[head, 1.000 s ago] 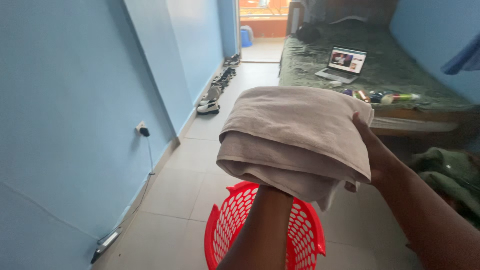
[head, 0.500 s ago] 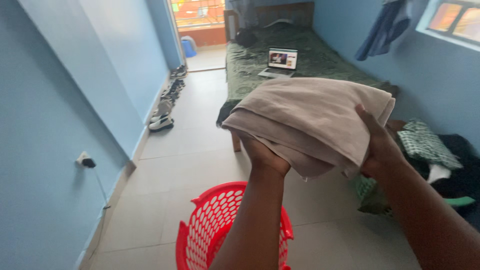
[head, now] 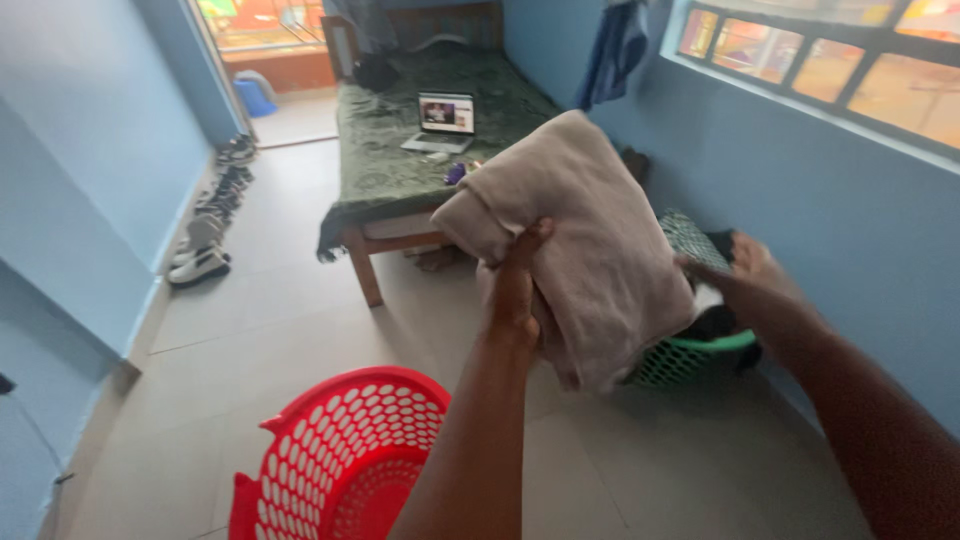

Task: The person folds several pieces of clothing, including a beige shirt, dark jeans, and a light-colored towel, and places them on a white shelf. They also pick up various toiletry bottles from a bed and arrange them on the same shelf.

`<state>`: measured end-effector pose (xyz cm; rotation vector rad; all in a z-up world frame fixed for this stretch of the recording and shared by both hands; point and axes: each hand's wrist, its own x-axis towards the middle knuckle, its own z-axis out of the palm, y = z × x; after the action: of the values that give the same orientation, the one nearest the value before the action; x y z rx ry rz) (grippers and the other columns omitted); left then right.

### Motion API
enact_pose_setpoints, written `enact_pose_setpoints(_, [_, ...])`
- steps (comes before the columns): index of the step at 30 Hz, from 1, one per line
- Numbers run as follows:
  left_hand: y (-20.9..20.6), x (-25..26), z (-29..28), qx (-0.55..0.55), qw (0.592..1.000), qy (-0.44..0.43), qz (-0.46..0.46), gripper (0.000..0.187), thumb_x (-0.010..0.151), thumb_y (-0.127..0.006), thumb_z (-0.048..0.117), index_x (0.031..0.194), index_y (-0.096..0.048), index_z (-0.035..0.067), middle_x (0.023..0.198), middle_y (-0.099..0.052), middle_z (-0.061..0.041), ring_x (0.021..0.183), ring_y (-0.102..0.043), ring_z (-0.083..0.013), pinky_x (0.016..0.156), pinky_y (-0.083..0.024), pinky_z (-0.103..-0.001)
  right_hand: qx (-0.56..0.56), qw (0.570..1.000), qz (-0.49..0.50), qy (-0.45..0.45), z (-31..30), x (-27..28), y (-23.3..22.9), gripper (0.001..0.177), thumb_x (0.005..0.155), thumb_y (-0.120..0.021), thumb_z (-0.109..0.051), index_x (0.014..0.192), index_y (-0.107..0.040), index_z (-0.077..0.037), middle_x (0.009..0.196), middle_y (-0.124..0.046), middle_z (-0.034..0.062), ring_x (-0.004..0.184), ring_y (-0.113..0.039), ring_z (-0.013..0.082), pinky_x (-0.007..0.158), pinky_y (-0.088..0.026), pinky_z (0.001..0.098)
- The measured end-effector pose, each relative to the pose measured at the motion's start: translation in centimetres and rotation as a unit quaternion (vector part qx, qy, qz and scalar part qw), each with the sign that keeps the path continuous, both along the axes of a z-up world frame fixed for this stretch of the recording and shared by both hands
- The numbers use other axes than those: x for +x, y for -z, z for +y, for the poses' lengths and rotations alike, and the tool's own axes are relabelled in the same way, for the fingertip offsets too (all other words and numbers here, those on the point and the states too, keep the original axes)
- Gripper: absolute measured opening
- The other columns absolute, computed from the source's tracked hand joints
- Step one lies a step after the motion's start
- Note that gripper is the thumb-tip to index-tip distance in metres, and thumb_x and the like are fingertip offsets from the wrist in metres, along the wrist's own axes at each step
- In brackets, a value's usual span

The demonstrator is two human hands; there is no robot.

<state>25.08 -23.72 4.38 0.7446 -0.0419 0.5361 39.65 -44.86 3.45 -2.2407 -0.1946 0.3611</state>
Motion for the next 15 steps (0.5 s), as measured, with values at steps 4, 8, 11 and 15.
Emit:
enact_pose_setpoints(4, [-1.4,0.9,-3.7,0.079,0.994,0.019,0.067,0.083,0.075,-0.074,0.04,0.141,-0.048,-0.003,0.127,-0.062,-0.025,0.111,-0.065,-0.0375,0.094,-0.057,-0.049,0.114,0.975,-0.103,-0.163,-1.8,1.3,-2.6,0.127,0.078,-0.07,-0.077,0.172,-0.012,-0.013,0.168,-0.02,0.0283,0.148,-0.03,0.0477,0.111,-0.034,0.0661])
enact_pose_setpoints(8, [-1.4,1.1,-6.4,0.12,0.986,0.043,0.111,0.08,0.072,-0.078,0.03,0.138,-0.051,-0.006,0.121,-0.066,-0.026,0.104,-0.07,-0.0368,0.089,-0.062,-0.047,0.161,0.975,-0.093,-0.123,-1.3,-0.4,-5.3,0.123,0.068,-0.074,-0.066,0.161,-0.015,-0.012,0.154,-0.037,0.0298,0.137,-0.045,0.0485,0.11,-0.041,0.0633])
enact_pose_setpoints(11, [-1.9,1.8,-6.4,0.155,0.979,0.056,0.117,0.079,0.07,-0.081,0.026,0.135,-0.054,-0.01,0.117,-0.068,-0.028,0.099,-0.073,-0.0369,0.087,-0.064,-0.047,0.258,0.957,-0.086,-0.101,-3.5,-2.1,-6.8,0.103,0.075,-0.068,-0.066,0.151,-0.039,-0.003,0.143,-0.053,0.0376,0.126,-0.062,0.0492,0.105,-0.053,0.0626])
enact_pose_setpoints(15, [-1.5,2.7,-7.0,0.177,0.976,0.057,0.114,0.079,0.067,-0.084,0.024,0.134,-0.052,-0.005,0.116,-0.068,-0.025,0.103,-0.073,-0.0341,0.089,-0.064,-0.047,0.24,0.958,-0.152,-0.039,-3.9,-3.0,-7.1,0.092,0.083,-0.063,-0.063,0.141,-0.044,0.005,0.143,-0.043,0.0356,0.128,-0.059,0.0439,0.099,-0.055,0.061])
